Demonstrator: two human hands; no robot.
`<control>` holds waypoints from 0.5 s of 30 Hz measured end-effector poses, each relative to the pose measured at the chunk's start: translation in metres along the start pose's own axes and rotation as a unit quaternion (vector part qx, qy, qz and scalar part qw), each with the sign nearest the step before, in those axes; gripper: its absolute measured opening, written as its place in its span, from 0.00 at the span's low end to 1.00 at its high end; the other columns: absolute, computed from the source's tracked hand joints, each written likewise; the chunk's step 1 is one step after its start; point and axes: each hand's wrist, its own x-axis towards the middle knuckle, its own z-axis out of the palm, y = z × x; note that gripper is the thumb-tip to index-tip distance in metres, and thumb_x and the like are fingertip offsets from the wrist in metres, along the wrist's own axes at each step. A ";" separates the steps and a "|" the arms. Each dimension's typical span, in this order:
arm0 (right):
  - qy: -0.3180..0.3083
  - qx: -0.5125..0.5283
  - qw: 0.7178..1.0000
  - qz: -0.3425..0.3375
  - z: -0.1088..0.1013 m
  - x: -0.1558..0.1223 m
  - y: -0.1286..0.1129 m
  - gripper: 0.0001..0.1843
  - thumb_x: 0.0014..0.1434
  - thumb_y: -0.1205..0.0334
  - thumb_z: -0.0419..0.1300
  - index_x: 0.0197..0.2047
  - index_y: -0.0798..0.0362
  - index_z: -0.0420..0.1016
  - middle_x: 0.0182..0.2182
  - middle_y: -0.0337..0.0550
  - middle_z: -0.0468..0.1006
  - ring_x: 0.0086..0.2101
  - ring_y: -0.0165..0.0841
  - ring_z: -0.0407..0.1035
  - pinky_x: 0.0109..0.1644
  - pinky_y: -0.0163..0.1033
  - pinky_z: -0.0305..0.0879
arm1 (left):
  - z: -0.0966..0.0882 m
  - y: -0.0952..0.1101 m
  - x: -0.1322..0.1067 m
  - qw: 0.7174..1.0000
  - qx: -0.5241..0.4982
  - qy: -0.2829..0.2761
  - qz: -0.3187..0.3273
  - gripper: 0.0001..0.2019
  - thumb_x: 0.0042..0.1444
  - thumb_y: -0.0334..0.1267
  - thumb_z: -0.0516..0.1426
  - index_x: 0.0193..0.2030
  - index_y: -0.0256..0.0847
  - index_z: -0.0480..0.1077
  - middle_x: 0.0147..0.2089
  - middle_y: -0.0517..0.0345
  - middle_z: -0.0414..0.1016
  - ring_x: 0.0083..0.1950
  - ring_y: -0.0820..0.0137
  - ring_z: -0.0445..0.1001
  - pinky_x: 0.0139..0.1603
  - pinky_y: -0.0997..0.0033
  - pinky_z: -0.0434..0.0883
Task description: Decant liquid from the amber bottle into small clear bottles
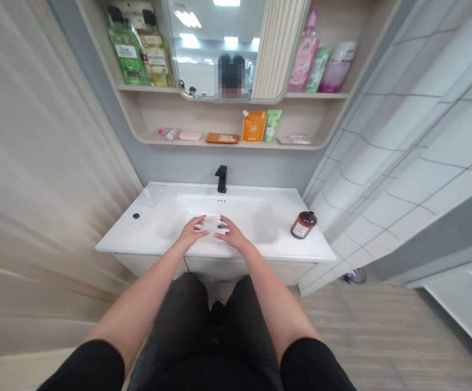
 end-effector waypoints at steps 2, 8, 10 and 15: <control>-0.019 0.039 0.999 0.004 0.002 0.004 0.003 0.54 0.43 0.51 0.84 0.72 0.39 0.71 0.68 0.52 0.75 0.58 0.48 0.77 0.61 0.58 0.78 | 0.001 -0.002 0.000 1.000 -0.009 -0.005 -0.009 0.36 0.41 0.38 0.78 0.61 0.47 0.78 0.58 0.48 0.81 0.55 0.57 0.81 0.49 0.60 0.75; -0.020 0.052 0.998 -0.020 -0.002 -0.003 0.008 0.47 0.45 0.51 0.82 0.68 0.42 0.76 0.59 0.49 0.81 0.53 0.44 0.79 0.60 0.55 0.79 | 0.006 -0.007 -0.002 0.999 -0.001 -0.044 0.002 0.24 0.44 0.44 0.77 0.45 0.45 0.75 0.56 0.49 0.83 0.55 0.58 0.83 0.51 0.60 0.76; -0.021 0.042 0.998 -0.031 -0.002 -0.004 0.009 0.46 0.44 0.51 0.83 0.66 0.43 0.77 0.58 0.48 0.81 0.53 0.44 0.78 0.59 0.54 0.79 | 0.007 -0.005 -0.003 0.998 0.000 -0.056 0.005 0.22 0.44 0.45 0.77 0.41 0.44 0.74 0.57 0.48 0.84 0.56 0.57 0.83 0.52 0.58 0.77; -0.008 0.047 0.998 -0.037 -0.003 -0.003 0.009 0.42 0.43 0.52 0.82 0.62 0.44 0.77 0.56 0.46 0.82 0.52 0.44 0.78 0.62 0.56 0.77 | 0.007 0.008 -0.006 0.996 -0.035 -0.077 -0.025 0.21 0.44 0.51 0.76 0.40 0.44 0.78 0.59 0.45 0.85 0.60 0.53 0.82 0.58 0.51 0.78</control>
